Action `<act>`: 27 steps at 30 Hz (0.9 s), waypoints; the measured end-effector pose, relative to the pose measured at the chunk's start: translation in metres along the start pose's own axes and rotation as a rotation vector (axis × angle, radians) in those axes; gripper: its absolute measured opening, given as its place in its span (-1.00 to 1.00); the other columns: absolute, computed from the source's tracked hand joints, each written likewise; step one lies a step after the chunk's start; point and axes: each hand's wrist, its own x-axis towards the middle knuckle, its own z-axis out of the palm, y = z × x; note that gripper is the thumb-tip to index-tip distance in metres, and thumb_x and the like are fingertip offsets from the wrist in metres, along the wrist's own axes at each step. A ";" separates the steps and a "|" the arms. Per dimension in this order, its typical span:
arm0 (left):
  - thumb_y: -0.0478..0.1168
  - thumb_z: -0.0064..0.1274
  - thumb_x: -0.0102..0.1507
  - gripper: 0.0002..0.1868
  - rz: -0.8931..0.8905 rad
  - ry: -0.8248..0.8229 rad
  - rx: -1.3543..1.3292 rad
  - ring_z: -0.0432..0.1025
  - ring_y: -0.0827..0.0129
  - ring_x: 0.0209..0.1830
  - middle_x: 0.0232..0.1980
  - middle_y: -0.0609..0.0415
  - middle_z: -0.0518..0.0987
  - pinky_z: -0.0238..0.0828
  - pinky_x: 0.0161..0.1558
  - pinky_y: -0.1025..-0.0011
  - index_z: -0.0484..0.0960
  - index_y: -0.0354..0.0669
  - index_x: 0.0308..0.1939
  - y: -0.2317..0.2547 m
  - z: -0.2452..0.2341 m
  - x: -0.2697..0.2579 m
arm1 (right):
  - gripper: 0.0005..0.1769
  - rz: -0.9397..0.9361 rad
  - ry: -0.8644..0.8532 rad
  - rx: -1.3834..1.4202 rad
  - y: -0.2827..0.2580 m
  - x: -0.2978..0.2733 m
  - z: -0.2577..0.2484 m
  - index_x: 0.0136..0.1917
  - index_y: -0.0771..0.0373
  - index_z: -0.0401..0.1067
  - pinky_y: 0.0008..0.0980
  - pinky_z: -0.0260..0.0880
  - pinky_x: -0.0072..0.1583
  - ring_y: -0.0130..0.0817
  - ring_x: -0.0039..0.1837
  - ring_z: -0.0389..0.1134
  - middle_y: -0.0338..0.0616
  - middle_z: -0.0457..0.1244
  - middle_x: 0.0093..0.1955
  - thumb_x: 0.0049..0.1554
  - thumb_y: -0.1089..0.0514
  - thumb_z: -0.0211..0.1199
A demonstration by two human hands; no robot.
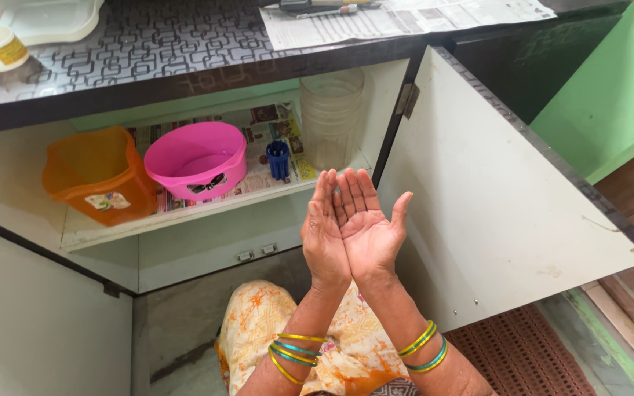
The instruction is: The person sits on the floor in front of an open cabinet and organizes tools. They pick up wrenches, pliers, and a screwdriver from the countertop, inspect them, and place them into a pink bowl inside the cabinet. They also handle a small white container and a blue brush, placing them on the cabinet shelf.
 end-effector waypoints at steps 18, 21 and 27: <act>0.14 -0.32 0.52 -0.28 0.073 -0.210 -0.120 0.07 0.19 0.65 0.61 -0.16 0.23 -0.17 0.65 0.23 0.18 -0.35 0.57 0.028 0.080 0.075 | -0.02 -0.084 -0.333 0.119 -0.032 0.070 0.076 0.53 0.35 0.22 -0.13 0.11 0.61 -0.13 0.64 0.10 0.05 0.13 0.58 0.23 -0.50 0.06; 0.13 -0.33 0.54 -0.29 0.122 -0.256 -0.038 0.08 0.15 0.66 0.60 -0.19 0.25 -0.17 0.67 0.22 0.20 -0.39 0.57 0.025 0.084 0.097 | -0.02 -0.088 -0.359 0.061 -0.035 0.089 0.087 0.55 0.35 0.21 -0.14 0.08 0.62 -0.15 0.64 0.09 0.04 0.13 0.58 0.24 -0.50 0.03; 0.07 -0.30 0.55 -0.32 0.135 -0.302 0.010 0.07 0.16 0.68 0.59 -0.20 0.26 -0.16 0.69 0.23 0.20 -0.44 0.55 0.013 0.086 0.157 | -0.11 -0.170 -0.417 -0.218 -0.040 0.142 0.105 0.54 0.37 0.21 -0.12 0.06 0.61 -0.13 0.61 0.10 0.06 0.17 0.52 0.32 -0.42 -0.04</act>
